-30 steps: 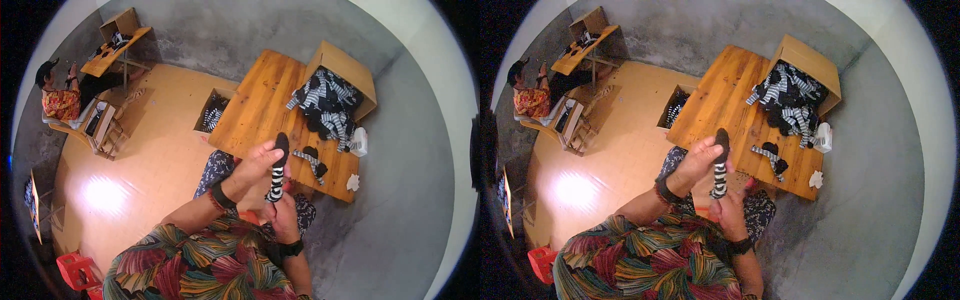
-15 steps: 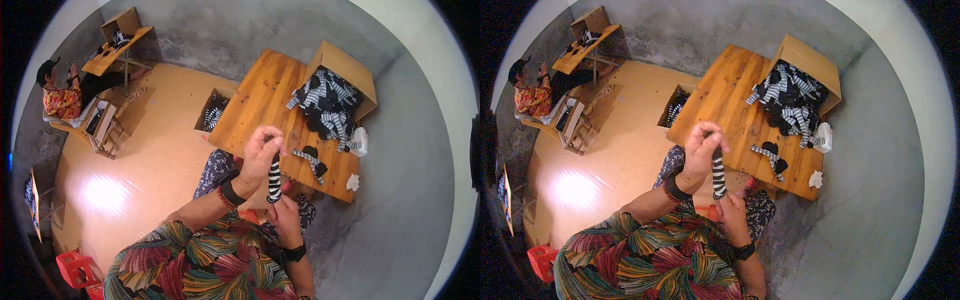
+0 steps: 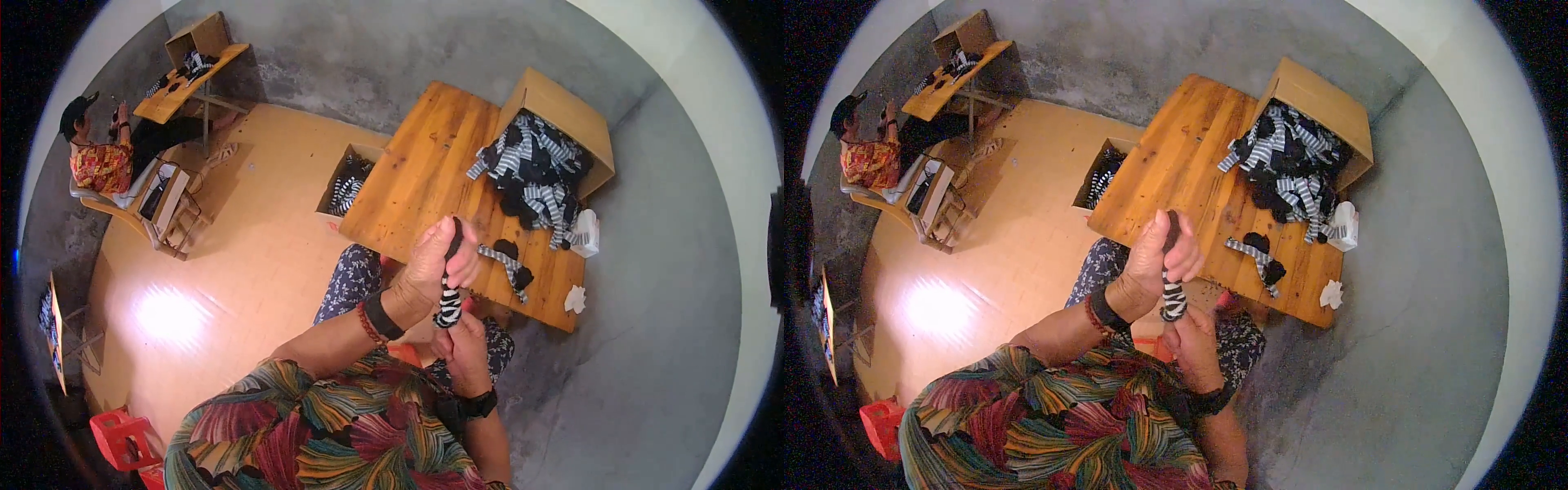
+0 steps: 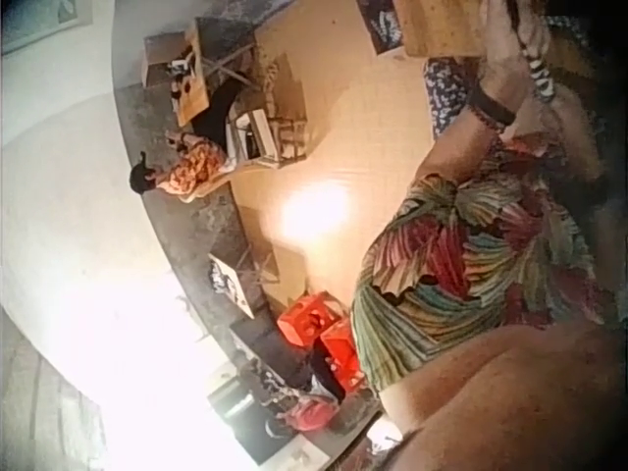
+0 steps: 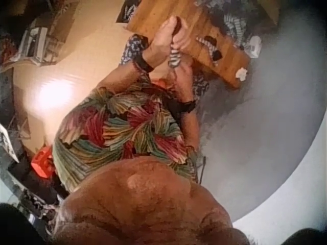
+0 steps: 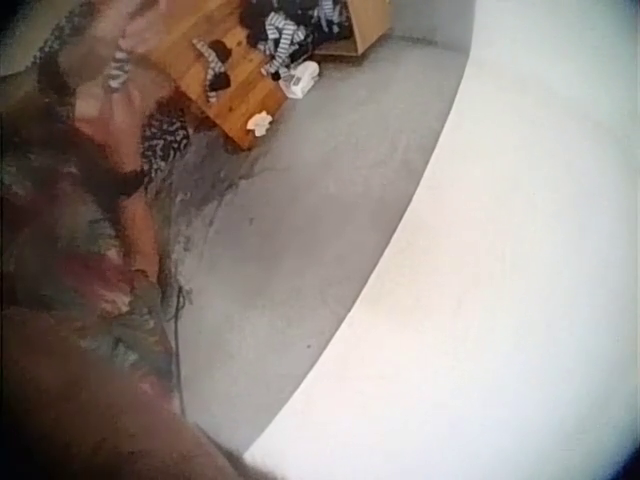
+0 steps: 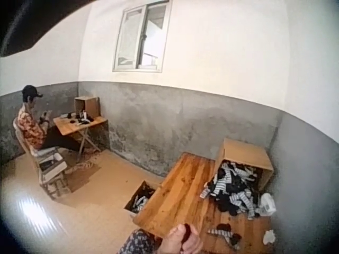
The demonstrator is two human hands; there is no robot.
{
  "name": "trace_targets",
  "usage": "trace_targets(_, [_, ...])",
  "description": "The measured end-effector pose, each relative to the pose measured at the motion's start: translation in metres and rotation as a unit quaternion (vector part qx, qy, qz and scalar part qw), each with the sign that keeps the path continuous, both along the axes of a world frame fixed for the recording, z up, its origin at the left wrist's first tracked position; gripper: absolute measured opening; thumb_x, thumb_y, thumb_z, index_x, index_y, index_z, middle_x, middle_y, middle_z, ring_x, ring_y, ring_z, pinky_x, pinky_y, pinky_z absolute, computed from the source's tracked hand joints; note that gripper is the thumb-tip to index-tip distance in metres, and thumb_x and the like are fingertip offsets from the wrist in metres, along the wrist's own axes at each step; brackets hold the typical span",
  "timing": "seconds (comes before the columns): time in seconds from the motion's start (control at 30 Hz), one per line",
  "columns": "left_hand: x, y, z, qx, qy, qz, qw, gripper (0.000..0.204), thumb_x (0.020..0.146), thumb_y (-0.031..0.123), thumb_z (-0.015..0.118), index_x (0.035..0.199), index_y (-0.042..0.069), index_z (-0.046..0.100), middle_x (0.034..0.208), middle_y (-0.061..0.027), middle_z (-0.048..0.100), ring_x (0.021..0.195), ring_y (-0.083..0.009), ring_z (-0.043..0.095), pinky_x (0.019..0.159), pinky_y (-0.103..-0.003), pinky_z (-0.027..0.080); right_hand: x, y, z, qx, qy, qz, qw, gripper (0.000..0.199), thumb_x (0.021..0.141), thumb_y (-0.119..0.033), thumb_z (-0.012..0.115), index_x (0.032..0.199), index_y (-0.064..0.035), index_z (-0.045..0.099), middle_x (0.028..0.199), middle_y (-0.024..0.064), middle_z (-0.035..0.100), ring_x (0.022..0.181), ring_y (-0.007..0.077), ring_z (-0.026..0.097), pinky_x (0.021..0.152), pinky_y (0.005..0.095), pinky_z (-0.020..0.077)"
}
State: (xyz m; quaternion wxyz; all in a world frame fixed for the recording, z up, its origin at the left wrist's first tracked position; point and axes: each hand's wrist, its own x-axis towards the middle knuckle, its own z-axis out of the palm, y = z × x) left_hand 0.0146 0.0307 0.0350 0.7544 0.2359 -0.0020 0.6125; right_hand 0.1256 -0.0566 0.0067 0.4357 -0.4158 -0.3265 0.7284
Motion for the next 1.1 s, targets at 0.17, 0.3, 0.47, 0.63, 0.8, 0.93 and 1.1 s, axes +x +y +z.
trace_targets(0.17, [-0.004, -0.003, 0.001, -0.011, 0.033, 0.004, 0.999, 0.026, 0.089, 0.033, 0.046, 0.089, 0.007, 0.048, 0.052, 0.002, 0.038, 0.039, -0.0094, 0.035, 0.041, -0.025, 0.033, -0.007, 0.004, 0.006, -0.073, 0.149, 0.056, 0.985, 0.02, 0.089, -0.025, 0.047, 0.079, -0.0066, 0.05, 0.047, -0.0031, 0.031, 0.038, 0.0068, 0.028, 0.04, 0.0229, 0.0229])
trace_targets(0.3, [-0.013, 0.003, 0.0, -0.016, 0.114, 0.087, 0.99, 0.015, 0.088, 0.02, 0.047, 0.09, 0.005, 0.045, 0.058, -0.0033, 0.047, 0.045, -0.0126, 0.045, 0.046, -0.026, 0.041, -0.009, 0.008, 0.016, -0.026, 0.023, 0.012, 0.999, 0.018, 0.088, -0.022, 0.048, 0.08, -0.0053, 0.05, 0.048, -0.0029, 0.034, 0.038, 0.0059, 0.029, 0.039, 0.0211, 0.0234])
trace_targets(0.47, [-0.012, 0.009, 0.002, -0.035, 0.049, 0.159, 0.985, 0.018, 0.089, 0.024, 0.047, 0.088, 0.006, 0.045, 0.059, -0.0052, 0.049, 0.045, -0.0156, 0.047, 0.048, -0.029, 0.043, 0.011, 0.008, -0.015, 0.068, -0.124, 0.014, 0.99, 0.02, 0.088, -0.021, 0.049, 0.077, -0.0044, 0.05, 0.049, -0.0027, 0.038, 0.039, 0.0046, 0.031, 0.038, 0.0193, 0.0228])
trace_targets(0.63, [-0.004, -0.005, 0.007, -0.059, 0.003, 0.078, 0.995, 0.027, 0.091, 0.034, 0.042, 0.083, 0.008, 0.045, 0.053, -0.0023, 0.044, 0.039, -0.0129, 0.039, 0.042, -0.027, 0.036, 0.001, 0.005, 0.0, 0.041, -0.058, -0.021, 0.997, 0.021, 0.089, -0.021, 0.047, 0.074, -0.0057, 0.048, 0.048, -0.0022, 0.037, 0.038, 0.0057, 0.031, 0.036, 0.0202, 0.0224])
trace_targets(0.8, [0.001, -0.01, 0.003, -0.055, -0.006, 0.016, 0.998, 0.026, 0.091, 0.032, 0.042, 0.084, 0.008, 0.046, 0.052, -0.0005, 0.041, 0.038, -0.0108, 0.036, 0.042, -0.026, 0.036, -0.003, 0.005, 0.006, -0.049, 0.129, 0.008, 0.99, 0.019, 0.088, -0.018, 0.047, 0.072, -0.007, 0.045, 0.049, -0.0036, 0.036, 0.041, 0.0059, 0.029, 0.04, 0.0206, 0.0234])
trace_targets(0.93, [-0.003, -0.012, 0.001, -0.013, 0.001, -0.006, 1.0, 0.019, 0.089, 0.027, 0.047, 0.087, 0.007, 0.046, 0.056, -0.0016, 0.044, 0.041, -0.0119, 0.041, 0.045, -0.027, 0.039, -0.005, 0.003, 0.011, -0.063, 0.126, 0.037, 0.989, 0.02, 0.087, -0.016, 0.047, 0.069, -0.0065, 0.045, 0.049, -0.0034, 0.036, 0.042, 0.0055, 0.031, 0.041, 0.0205, 0.0243])
trace_targets(1.1, [-0.007, -0.003, -0.002, -0.038, 0.085, 0.126, 0.988, 0.015, 0.086, 0.02, 0.052, 0.091, 0.007, 0.045, 0.064, -0.0051, 0.051, 0.051, -0.0146, 0.049, 0.054, -0.028, 0.044, 0.019, 0.001, -0.012, 0.072, -0.164, -0.004, 0.984, 0.022, 0.089, -0.021, 0.048, 0.075, -0.0047, 0.053, 0.053, -0.005, 0.04, 0.043, 0.0027, 0.031, 0.04, 0.0178, 0.0225])
